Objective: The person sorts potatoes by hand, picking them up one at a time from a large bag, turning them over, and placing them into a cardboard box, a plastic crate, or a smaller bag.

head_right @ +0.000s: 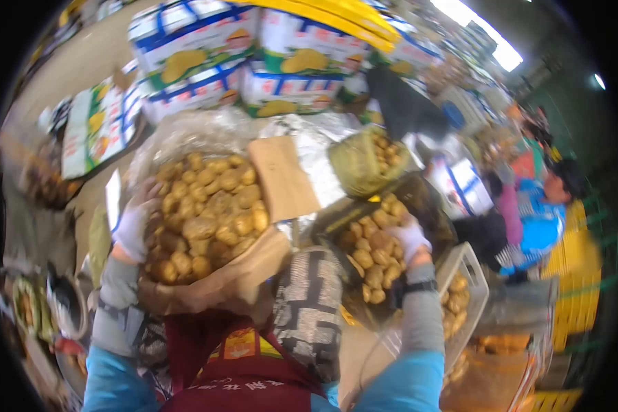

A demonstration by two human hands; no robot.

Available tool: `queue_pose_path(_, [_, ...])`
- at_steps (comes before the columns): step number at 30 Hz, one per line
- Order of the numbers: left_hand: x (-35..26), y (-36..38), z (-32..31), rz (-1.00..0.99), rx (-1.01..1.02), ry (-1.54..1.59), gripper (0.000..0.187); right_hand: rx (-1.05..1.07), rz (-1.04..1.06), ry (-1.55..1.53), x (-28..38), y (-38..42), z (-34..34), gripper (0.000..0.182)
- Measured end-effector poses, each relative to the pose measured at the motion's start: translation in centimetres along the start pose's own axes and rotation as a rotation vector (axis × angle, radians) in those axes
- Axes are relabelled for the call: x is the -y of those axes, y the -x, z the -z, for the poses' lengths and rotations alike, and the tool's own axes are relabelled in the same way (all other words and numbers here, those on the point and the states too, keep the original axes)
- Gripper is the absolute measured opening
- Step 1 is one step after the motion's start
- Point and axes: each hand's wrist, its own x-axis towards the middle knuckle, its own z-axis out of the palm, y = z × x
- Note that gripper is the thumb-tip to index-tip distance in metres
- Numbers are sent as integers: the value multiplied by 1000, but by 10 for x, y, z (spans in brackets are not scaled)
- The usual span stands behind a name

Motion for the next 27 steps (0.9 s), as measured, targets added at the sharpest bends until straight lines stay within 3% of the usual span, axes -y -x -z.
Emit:
queue_pose_path(2, [-17, 13, -4, 71, -69, -3, 54, 5, -45, -336, 8, -1, 2, 53])
queue_pose_path(4, [-5, 10, 16, 73, -58, 40, 46, 29, 176, -426, 12, -42, -7, 34])
queue_pose_path(5, [-20, 13, 10, 133, -113, 176, 44, 49, 194, -320, 68, -24, -22, 27])
queue_pose_path(7, [-26, 10, 10, 121, -209, 290, 43, 39, 424, -89, 141, -16, -62, 21])
queue_pose_path(8, [-28, 12, 14, 77, -184, 336, 43, 177, 489, -33, 190, 7, -88, 20])
queue_pose_path(9, [-32, 15, 17, 35, -156, 382, 43, 315, 550, 25, 231, 30, -124, 23])
queue_pose_path(12, [-27, 7, 32, -48, -115, 454, 43, 862, 797, 276, 283, 74, -244, 64])
queue_pose_path(13, [-25, 4, 37, -65, -108, 467, 43, 892, 860, 634, 310, 105, -277, 66])
queue_pose_path(14, [-26, 2, 40, -49, -131, 484, 43, 1005, 1028, 633, 293, 106, -326, 70])
queue_pose_path(15, [-27, 1, 41, -31, -155, 505, 43, 1119, 940, 780, 298, 126, -361, 74])
queue_pose_path(17, [-31, -1, 41, -4, -189, 536, 44, 1197, 968, 1103, 291, 150, -427, 68])
queue_pose_path(21, [-44, 7, 35, 1, -204, 502, 43, 1137, 976, 1194, 244, 148, -500, 61])
queue_pose_path(24, [-50, 12, 34, -29, -135, 481, 40, 1176, 993, 1136, 239, 136, -498, 78])
queue_pose_path(27, [-46, 6, 32, 30, -158, 521, 37, 1186, 840, 1033, 274, 134, -444, 86])
